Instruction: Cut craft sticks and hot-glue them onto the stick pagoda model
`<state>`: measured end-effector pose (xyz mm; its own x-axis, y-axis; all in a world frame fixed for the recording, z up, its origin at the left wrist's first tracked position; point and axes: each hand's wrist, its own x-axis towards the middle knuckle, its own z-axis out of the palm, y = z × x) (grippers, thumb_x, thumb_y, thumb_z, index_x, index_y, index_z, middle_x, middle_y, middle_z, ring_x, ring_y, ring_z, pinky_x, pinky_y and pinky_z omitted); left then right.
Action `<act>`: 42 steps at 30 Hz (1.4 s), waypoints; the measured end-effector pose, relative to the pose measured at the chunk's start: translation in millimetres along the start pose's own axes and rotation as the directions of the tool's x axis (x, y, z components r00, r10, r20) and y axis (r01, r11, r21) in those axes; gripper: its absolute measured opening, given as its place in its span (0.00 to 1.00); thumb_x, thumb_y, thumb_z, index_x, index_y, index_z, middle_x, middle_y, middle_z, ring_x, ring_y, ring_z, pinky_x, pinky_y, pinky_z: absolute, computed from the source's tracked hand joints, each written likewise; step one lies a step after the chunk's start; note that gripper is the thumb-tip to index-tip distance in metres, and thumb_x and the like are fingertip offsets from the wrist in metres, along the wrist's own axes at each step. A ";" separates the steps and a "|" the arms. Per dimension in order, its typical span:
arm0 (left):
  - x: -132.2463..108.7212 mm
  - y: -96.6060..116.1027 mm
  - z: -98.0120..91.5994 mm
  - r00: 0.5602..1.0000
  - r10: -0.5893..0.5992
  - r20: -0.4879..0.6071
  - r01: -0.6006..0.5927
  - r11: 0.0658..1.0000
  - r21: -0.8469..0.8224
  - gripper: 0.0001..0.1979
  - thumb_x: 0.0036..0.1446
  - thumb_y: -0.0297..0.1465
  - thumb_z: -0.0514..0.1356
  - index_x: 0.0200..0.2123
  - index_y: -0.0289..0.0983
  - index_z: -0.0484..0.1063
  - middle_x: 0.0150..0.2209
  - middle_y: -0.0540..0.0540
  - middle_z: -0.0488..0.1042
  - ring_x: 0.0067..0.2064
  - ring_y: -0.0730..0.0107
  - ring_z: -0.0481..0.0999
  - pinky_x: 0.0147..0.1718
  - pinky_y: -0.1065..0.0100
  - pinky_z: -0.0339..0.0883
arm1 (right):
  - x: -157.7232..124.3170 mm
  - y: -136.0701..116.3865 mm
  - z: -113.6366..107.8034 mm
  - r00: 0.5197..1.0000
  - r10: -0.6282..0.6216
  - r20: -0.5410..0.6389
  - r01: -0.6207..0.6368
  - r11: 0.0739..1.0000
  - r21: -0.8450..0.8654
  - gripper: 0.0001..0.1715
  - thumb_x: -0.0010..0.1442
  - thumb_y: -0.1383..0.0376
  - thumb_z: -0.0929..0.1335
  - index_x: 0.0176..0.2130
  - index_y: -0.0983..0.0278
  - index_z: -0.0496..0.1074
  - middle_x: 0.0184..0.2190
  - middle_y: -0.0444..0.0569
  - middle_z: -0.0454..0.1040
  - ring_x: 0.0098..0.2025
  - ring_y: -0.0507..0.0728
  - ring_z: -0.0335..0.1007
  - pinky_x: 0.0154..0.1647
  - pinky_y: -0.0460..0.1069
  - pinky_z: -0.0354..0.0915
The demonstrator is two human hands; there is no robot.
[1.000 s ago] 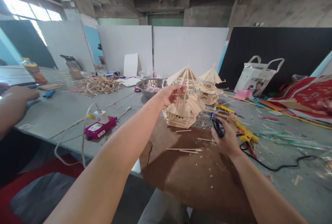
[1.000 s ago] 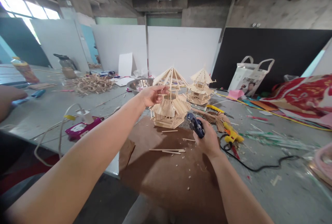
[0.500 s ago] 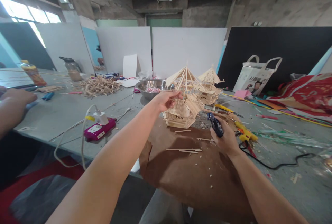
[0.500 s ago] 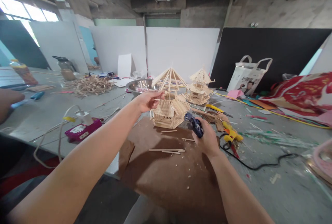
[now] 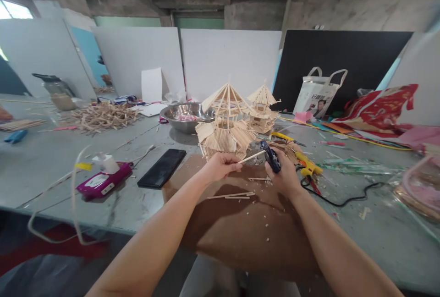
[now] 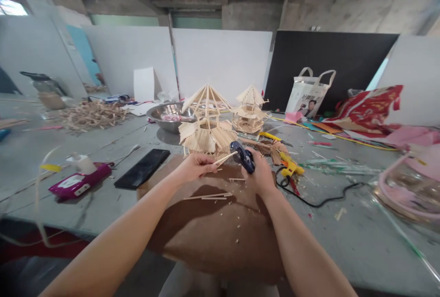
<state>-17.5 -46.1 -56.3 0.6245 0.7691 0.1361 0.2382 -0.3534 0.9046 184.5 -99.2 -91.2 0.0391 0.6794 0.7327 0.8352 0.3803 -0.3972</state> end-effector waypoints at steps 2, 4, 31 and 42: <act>0.1 -4.6 2.9 1.000 0.011 -0.015 -0.011 1.000 0.014 0.13 0.43 0.37 0.57 0.28 0.32 0.71 0.20 0.49 0.68 0.14 0.85 0.56 0.12 0.77 0.51 | 0.6 -0.7 -0.5 1.000 -0.005 0.013 0.005 1.000 -0.004 0.26 0.44 0.68 0.61 0.46 0.62 0.56 0.38 0.52 0.66 0.39 0.59 0.63 0.39 0.54 0.59; -2.2 -8.7 3.5 1.000 0.013 -0.022 -0.012 1.000 0.028 0.12 0.43 0.36 0.57 0.26 0.31 0.71 0.19 0.49 0.68 0.13 0.85 0.56 0.11 0.77 0.50 | 0.6 -1.0 -0.5 0.999 -0.012 0.029 0.013 1.000 -0.006 0.26 0.43 0.68 0.62 0.45 0.62 0.56 0.38 0.52 0.66 0.38 0.59 0.63 0.39 0.53 0.59; -10.1 -6.2 2.3 0.995 0.040 -0.090 -0.037 0.999 0.038 0.08 0.43 0.31 0.58 0.27 0.35 0.74 0.17 0.50 0.66 0.17 0.82 0.57 0.15 0.77 0.50 | -2.0 0.1 0.3 0.994 -0.023 0.104 0.030 0.997 -0.065 0.24 0.42 0.67 0.62 0.42 0.62 0.60 0.36 0.51 0.68 0.35 0.58 0.64 0.36 0.51 0.60; -11.3 -0.6 2.5 0.996 0.025 -0.083 -0.019 0.997 0.070 0.06 0.43 0.30 0.57 0.24 0.34 0.73 0.16 0.51 0.64 0.18 0.82 0.57 0.16 0.76 0.49 | -3.1 -1.9 -1.3 0.993 0.012 0.114 0.005 0.989 -0.148 0.20 0.42 0.64 0.62 0.40 0.62 0.61 0.34 0.50 0.70 0.34 0.59 0.66 0.33 0.51 0.61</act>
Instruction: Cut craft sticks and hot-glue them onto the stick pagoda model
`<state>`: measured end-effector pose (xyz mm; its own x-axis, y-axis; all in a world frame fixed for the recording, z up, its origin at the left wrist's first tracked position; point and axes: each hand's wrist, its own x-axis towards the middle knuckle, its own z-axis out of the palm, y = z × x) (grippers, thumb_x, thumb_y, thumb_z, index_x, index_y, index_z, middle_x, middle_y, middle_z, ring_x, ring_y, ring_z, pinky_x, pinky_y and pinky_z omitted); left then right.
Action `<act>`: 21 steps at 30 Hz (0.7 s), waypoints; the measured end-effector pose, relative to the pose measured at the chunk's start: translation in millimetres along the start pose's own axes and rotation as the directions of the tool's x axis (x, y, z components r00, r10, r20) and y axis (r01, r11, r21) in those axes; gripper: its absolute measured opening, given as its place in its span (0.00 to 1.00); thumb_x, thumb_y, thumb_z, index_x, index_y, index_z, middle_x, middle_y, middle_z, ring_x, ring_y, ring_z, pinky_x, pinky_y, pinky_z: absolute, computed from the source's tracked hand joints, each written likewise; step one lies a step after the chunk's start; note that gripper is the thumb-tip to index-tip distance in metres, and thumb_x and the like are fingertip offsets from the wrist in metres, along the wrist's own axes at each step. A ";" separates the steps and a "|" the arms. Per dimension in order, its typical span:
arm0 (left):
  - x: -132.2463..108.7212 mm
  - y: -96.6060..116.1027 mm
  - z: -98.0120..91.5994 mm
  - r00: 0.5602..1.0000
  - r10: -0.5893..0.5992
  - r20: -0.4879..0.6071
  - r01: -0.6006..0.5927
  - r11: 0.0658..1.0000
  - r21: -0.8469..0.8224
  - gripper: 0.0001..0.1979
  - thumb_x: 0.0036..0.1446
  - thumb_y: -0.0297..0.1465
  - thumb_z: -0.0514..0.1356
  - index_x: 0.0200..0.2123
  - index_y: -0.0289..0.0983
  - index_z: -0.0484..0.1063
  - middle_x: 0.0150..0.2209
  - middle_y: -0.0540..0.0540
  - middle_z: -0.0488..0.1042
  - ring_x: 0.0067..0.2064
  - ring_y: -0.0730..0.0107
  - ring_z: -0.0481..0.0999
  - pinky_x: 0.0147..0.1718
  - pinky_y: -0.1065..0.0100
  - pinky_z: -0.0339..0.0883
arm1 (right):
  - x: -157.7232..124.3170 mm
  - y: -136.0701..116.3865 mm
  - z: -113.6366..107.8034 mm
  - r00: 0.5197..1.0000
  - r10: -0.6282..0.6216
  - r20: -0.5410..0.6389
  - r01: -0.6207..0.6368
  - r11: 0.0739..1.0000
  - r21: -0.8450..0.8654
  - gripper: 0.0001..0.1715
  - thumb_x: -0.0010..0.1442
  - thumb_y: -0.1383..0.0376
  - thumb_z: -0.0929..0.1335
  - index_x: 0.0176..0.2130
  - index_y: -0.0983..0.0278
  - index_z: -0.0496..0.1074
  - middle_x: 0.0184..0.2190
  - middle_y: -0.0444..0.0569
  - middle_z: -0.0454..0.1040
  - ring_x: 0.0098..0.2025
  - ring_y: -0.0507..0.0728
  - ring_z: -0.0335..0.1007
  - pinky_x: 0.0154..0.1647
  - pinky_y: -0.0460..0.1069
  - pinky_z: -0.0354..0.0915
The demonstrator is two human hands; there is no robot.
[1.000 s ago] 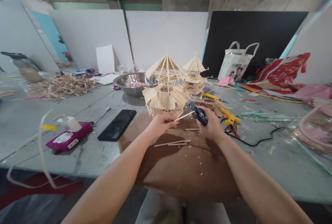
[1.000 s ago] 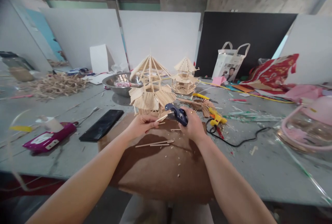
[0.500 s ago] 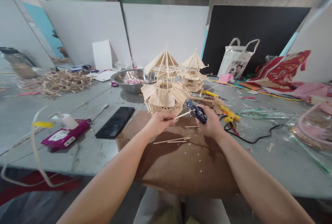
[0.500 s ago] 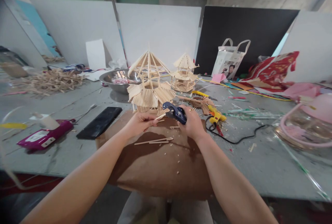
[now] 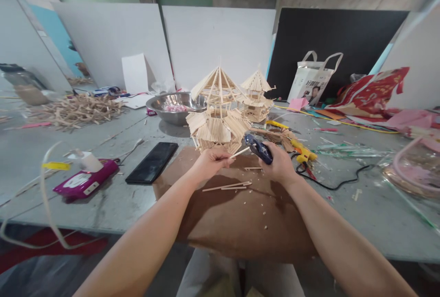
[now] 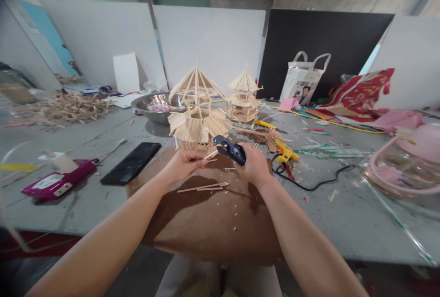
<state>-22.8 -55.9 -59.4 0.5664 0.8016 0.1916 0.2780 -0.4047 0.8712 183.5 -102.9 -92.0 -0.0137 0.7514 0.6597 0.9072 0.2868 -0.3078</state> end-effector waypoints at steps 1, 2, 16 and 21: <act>0.0 -0.3 0.0 1.000 0.006 -0.005 -0.005 1.000 0.005 0.06 0.43 0.30 0.57 0.24 0.34 0.73 0.16 0.51 0.64 0.18 0.82 0.57 0.16 0.76 0.49 | 0.0 -0.7 -0.5 1.000 0.006 0.003 -0.006 1.000 -0.007 0.20 0.42 0.64 0.62 0.39 0.62 0.62 0.33 0.49 0.70 0.34 0.59 0.66 0.33 0.50 0.60; 0.1 -0.8 0.1 1.000 0.014 -0.012 -0.014 1.000 0.010 0.07 0.43 0.30 0.57 0.25 0.34 0.73 0.16 0.51 0.65 0.18 0.82 0.57 0.16 0.76 0.49 | 0.0 -1.3 -0.9 1.000 0.013 0.005 -0.013 1.000 -0.014 0.19 0.42 0.64 0.62 0.39 0.62 0.62 0.32 0.49 0.70 0.33 0.59 0.66 0.32 0.50 0.60; 2.0 -12.3 3.2 0.995 0.080 -0.059 -0.075 0.994 0.082 0.11 0.45 0.35 0.56 0.24 0.32 0.72 0.17 0.51 0.66 0.19 0.81 0.59 0.17 0.77 0.52 | 3.3 -10.3 -7.1 0.980 0.168 0.107 -0.151 0.976 -0.154 0.13 0.45 0.61 0.60 0.33 0.62 0.64 0.25 0.47 0.70 0.28 0.56 0.66 0.26 0.47 0.55; 3.0 -16.1 7.1 0.997 0.054 -0.059 -0.051 0.997 0.062 0.13 0.46 0.36 0.55 0.29 0.32 0.72 0.18 0.51 0.67 0.18 0.82 0.59 0.17 0.77 0.53 | 5.1 -11.6 -10.9 0.967 0.217 0.136 -0.190 0.964 -0.186 0.11 0.45 0.60 0.60 0.30 0.61 0.64 0.23 0.46 0.70 0.27 0.55 0.65 0.24 0.46 0.52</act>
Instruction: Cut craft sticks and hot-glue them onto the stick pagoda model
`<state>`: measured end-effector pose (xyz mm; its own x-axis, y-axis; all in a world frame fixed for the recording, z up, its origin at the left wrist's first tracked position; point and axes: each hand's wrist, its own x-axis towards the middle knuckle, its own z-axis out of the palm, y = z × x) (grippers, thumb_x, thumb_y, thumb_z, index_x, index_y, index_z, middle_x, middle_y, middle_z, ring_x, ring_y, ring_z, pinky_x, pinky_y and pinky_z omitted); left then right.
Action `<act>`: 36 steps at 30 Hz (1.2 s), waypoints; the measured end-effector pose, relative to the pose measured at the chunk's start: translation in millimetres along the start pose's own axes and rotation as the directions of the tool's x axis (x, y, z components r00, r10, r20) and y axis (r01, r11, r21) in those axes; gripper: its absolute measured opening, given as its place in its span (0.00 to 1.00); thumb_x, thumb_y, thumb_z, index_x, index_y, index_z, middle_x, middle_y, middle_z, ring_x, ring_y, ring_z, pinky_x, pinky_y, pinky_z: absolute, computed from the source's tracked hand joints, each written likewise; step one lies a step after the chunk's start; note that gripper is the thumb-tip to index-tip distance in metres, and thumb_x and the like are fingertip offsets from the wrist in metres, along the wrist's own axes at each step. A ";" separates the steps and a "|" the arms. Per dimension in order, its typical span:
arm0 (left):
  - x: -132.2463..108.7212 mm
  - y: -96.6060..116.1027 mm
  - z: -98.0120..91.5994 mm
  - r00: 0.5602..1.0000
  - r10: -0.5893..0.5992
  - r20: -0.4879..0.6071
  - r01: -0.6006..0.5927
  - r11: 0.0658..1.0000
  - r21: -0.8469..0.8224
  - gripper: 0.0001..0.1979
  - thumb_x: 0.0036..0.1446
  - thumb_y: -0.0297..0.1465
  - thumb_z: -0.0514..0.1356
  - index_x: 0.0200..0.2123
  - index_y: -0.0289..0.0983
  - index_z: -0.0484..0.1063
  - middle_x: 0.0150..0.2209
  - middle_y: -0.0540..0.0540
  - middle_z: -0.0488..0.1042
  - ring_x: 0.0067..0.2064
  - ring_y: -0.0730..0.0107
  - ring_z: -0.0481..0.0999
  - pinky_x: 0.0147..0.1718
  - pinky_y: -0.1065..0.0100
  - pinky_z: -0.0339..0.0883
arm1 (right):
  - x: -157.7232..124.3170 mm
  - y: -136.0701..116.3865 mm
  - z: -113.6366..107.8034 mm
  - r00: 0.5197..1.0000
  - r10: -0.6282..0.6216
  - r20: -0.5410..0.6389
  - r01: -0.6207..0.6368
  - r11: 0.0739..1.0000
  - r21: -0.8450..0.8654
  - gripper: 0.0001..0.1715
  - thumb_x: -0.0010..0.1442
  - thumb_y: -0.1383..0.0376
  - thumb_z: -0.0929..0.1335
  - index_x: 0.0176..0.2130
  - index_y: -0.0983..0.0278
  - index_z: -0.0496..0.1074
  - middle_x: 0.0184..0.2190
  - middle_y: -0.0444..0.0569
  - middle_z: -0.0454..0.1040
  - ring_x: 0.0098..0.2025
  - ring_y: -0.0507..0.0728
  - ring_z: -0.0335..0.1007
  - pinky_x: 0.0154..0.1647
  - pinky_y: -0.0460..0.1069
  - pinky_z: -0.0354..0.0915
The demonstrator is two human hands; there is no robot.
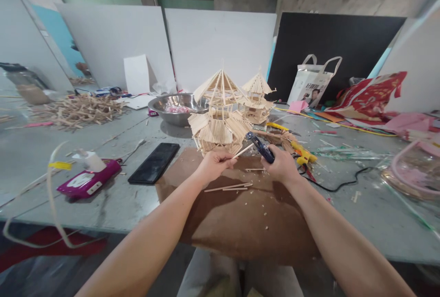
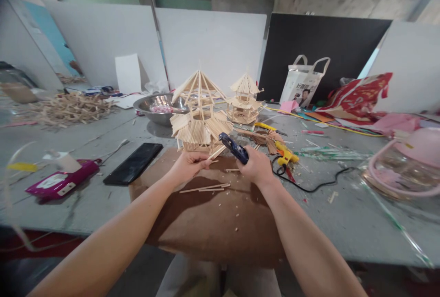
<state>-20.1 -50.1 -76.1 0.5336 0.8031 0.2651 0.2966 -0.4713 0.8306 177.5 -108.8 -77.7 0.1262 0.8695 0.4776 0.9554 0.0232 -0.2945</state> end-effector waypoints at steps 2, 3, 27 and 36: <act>0.5 -1.9 1.6 1.000 0.002 -0.001 -0.002 1.000 -0.001 0.14 0.46 0.36 0.54 0.31 0.32 0.72 0.18 0.51 0.68 0.18 0.82 0.59 0.17 0.77 0.53 | 0.2 0.1 -0.8 1.000 0.020 0.020 -0.020 1.000 -0.011 0.10 0.45 0.60 0.60 0.29 0.61 0.64 0.22 0.46 0.70 0.26 0.55 0.65 0.23 0.46 0.52; 0.7 -3.0 2.4 1.000 0.006 -0.001 -0.006 1.000 0.004 0.14 0.46 0.37 0.54 0.31 0.32 0.72 0.18 0.51 0.68 0.18 0.82 0.59 0.17 0.77 0.53 | 0.3 0.2 -1.0 0.999 0.030 0.030 -0.029 0.999 -0.016 0.10 0.45 0.60 0.60 0.29 0.61 0.64 0.22 0.46 0.70 0.26 0.55 0.65 0.23 0.46 0.51; -14.6 -5.0 8.8 0.998 -0.050 -0.048 0.056 0.991 0.122 0.14 0.50 0.36 0.50 0.33 0.35 0.72 0.25 0.50 0.72 0.26 0.76 0.67 0.26 0.77 0.60 | 1.0 -1.5 1.0 0.967 0.101 0.232 -0.114 0.993 0.043 0.08 0.46 0.62 0.61 0.28 0.62 0.65 0.22 0.46 0.70 0.25 0.54 0.65 0.26 0.45 0.52; -13.9 -0.4 5.5 0.998 -0.060 0.013 0.058 0.989 0.135 0.14 0.50 0.36 0.49 0.26 0.36 0.71 0.19 0.51 0.68 0.23 0.76 0.65 0.23 0.77 0.58 | 8.9 9.9 5.4 0.949 0.230 0.218 -0.209 0.971 -0.117 0.12 0.48 0.60 0.60 0.33 0.62 0.65 0.25 0.48 0.71 0.27 0.56 0.66 0.25 0.47 0.52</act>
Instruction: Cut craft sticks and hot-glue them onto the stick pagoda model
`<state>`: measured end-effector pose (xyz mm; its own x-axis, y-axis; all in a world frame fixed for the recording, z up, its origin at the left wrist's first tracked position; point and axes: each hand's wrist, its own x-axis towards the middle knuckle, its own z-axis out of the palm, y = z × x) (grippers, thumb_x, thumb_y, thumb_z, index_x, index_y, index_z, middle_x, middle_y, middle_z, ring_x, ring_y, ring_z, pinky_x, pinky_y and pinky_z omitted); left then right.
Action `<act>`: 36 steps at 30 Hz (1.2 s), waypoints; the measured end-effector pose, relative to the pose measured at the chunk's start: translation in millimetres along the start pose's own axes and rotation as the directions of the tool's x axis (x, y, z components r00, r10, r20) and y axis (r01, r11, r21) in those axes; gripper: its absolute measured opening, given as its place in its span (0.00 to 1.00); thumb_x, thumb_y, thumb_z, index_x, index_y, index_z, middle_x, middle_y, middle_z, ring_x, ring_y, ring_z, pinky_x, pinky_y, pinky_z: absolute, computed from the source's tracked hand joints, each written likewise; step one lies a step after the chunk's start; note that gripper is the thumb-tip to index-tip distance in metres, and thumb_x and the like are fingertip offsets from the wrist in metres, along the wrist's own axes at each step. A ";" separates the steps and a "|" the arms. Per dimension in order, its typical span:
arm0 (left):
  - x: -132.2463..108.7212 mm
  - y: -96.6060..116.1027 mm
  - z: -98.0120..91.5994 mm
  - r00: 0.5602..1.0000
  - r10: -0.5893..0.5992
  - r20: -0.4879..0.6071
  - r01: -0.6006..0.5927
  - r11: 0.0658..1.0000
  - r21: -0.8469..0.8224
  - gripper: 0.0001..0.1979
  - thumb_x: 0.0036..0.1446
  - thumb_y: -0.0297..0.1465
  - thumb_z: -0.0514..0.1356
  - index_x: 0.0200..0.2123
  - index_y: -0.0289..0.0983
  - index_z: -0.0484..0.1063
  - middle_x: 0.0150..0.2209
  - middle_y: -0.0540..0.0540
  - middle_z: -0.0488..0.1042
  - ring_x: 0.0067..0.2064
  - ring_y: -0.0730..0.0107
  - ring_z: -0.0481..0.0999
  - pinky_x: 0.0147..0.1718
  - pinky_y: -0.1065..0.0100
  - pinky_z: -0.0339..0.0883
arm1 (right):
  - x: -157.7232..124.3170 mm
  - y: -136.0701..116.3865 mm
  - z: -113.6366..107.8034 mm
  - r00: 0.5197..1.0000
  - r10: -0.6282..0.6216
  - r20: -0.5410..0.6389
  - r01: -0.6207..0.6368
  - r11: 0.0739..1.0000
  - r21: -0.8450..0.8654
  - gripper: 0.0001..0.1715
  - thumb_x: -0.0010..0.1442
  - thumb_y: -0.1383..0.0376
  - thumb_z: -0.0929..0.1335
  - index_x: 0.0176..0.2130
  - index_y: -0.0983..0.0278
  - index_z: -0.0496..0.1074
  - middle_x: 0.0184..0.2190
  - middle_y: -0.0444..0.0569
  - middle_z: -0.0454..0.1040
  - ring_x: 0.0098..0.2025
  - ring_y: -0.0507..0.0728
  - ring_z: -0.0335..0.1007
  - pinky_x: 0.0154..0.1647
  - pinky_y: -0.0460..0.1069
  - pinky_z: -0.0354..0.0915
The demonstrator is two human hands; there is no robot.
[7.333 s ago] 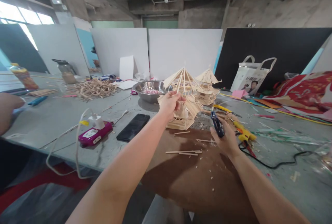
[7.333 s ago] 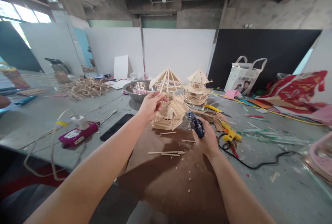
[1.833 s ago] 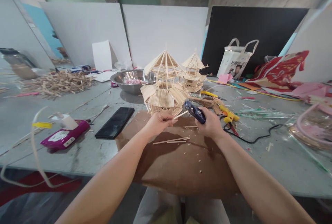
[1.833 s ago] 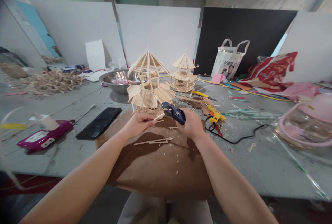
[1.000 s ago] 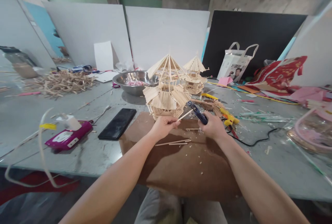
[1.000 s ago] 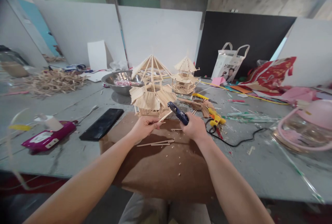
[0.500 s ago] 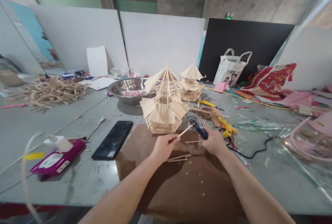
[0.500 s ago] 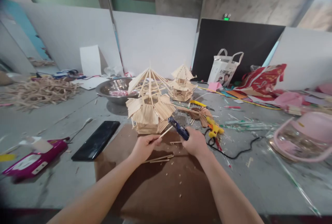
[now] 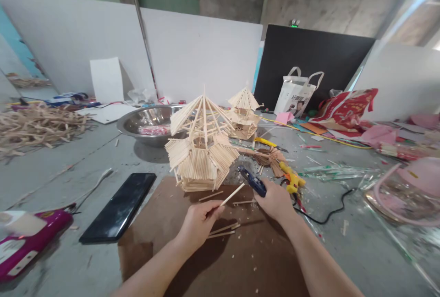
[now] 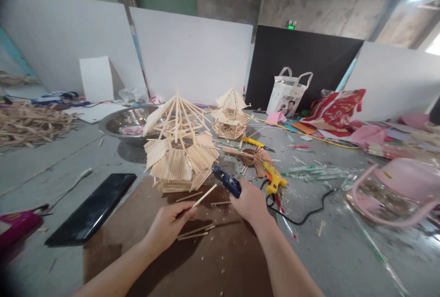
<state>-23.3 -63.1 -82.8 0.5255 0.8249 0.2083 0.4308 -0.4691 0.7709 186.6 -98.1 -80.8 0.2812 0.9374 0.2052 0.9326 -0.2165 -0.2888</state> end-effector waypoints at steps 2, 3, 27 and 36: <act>1.1 -1.3 -0.3 1.000 -0.014 -0.025 0.014 1.000 -0.015 0.13 0.49 0.36 0.50 0.27 0.36 0.72 0.20 0.51 0.69 0.24 0.75 0.66 0.24 0.77 0.59 | 3.1 5.6 -2.6 0.999 0.013 -0.040 -0.012 1.000 0.017 0.15 0.48 0.60 0.60 0.37 0.62 0.64 0.28 0.49 0.71 0.30 0.57 0.67 0.27 0.47 0.54; 1.8 -2.1 -0.6 0.998 -0.025 -0.052 0.024 0.999 -0.027 0.13 0.49 0.36 0.51 0.29 0.37 0.72 0.21 0.51 0.70 0.24 0.75 0.67 0.25 0.76 0.59 | 4.1 7.7 -4.0 0.998 0.009 -0.059 -0.007 0.999 0.039 0.16 0.49 0.60 0.60 0.39 0.62 0.63 0.30 0.49 0.71 0.32 0.57 0.66 0.28 0.47 0.54; -9.3 9.9 -6.0 0.981 -0.127 -0.148 0.067 0.932 -0.357 0.15 0.49 0.39 0.50 0.33 0.34 0.68 0.18 0.51 0.65 0.18 0.79 0.60 0.15 0.77 0.53 | 0.8 9.6 -7.2 0.950 -0.288 0.118 0.286 0.958 0.036 0.30 0.47 0.48 0.60 0.42 0.64 0.65 0.40 0.54 0.67 0.43 0.60 0.61 0.42 0.51 0.54; -12.5 10.2 -1.2 0.988 -0.081 -0.130 0.024 0.920 -0.392 0.13 0.49 0.39 0.50 0.25 0.35 0.65 0.17 0.52 0.65 0.17 0.80 0.59 0.16 0.77 0.53 | 31.7 90.3 3.7 0.844 0.529 -0.088 -0.531 0.847 0.004 0.30 0.45 0.45 0.56 0.31 0.67 0.66 0.25 0.60 0.69 0.29 0.64 0.68 0.25 0.54 0.59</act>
<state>-26.3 -77.8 -76.7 0.3891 0.8942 0.2215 0.1212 -0.2880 0.9499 278.9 -87.0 -103.8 0.7507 0.6526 0.1024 0.6400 -0.6801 -0.3577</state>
